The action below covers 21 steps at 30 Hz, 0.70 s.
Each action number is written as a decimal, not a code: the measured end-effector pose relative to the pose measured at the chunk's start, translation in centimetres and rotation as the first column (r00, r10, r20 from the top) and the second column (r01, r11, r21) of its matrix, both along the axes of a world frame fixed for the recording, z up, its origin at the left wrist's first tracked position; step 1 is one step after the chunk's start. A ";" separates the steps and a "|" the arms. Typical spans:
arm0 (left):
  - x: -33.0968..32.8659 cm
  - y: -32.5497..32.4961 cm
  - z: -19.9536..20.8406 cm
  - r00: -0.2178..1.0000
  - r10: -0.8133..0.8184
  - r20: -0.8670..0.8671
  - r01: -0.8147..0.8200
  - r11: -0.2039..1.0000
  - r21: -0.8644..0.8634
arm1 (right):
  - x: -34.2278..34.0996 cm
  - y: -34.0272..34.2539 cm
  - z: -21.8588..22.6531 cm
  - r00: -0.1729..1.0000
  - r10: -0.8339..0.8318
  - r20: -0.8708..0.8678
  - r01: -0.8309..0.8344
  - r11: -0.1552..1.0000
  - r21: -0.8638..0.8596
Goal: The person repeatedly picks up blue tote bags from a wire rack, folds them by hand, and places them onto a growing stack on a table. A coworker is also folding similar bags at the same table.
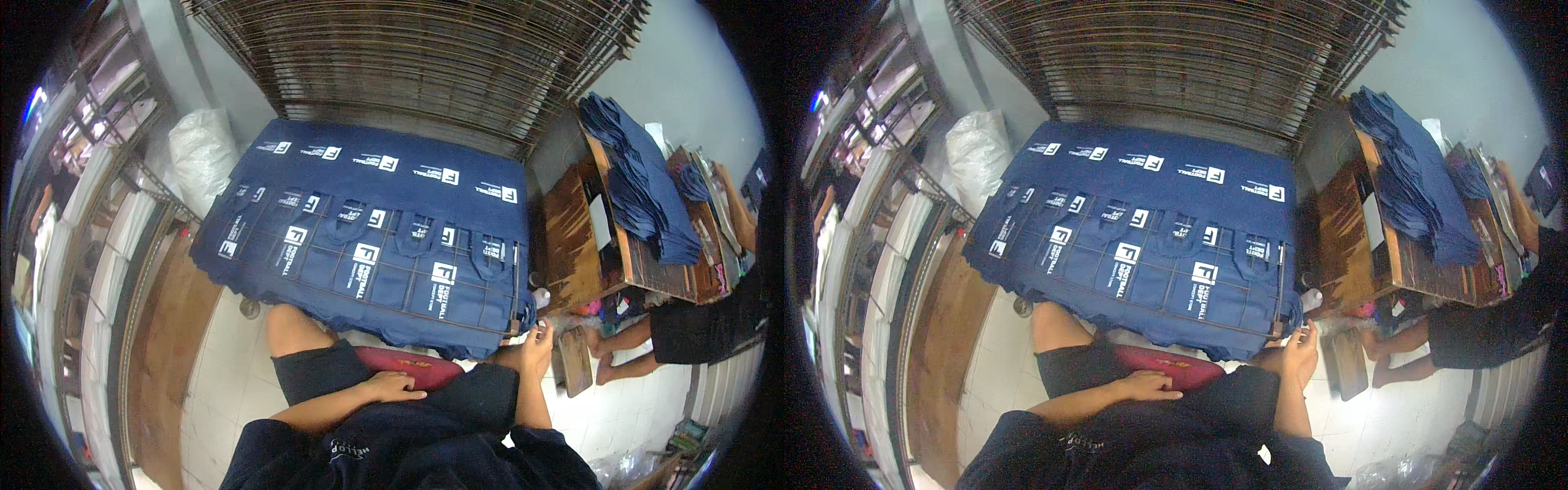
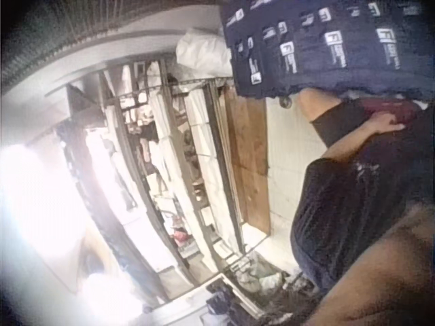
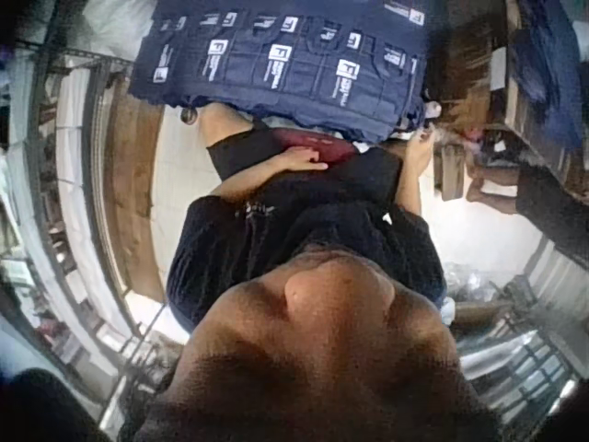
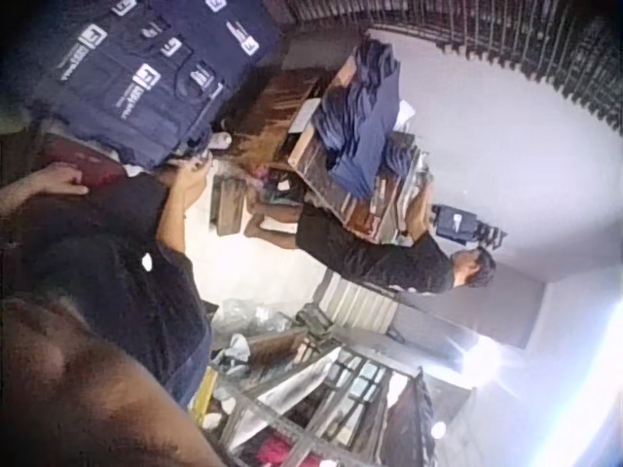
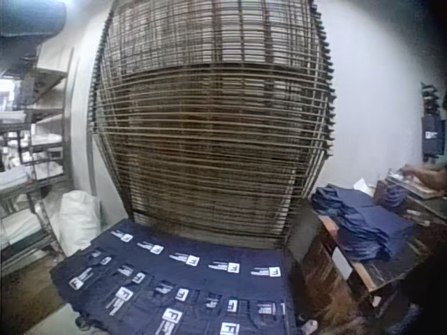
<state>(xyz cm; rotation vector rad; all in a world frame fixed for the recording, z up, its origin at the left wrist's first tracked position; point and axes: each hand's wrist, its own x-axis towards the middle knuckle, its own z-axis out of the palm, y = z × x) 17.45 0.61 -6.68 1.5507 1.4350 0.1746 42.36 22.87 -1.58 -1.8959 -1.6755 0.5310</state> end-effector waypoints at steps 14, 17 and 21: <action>-0.3 0.1 0.3 0.993 0.097 0.071 -0.099 0.994 0.034 | 0.9 0.3 -1.4 0.999 0.014 -0.052 -0.013 1.000 0.022; -0.1 -0.3 -0.2 0.992 0.107 0.072 -0.110 0.993 0.038 | 1.0 0.1 -1.9 0.996 0.036 -0.077 -0.033 0.998 0.049; 0.3 -1.0 -0.6 0.991 0.114 0.071 -0.116 0.993 0.029 | 0.7 -0.7 -1.4 1.000 0.015 -0.013 -0.014 0.999 0.038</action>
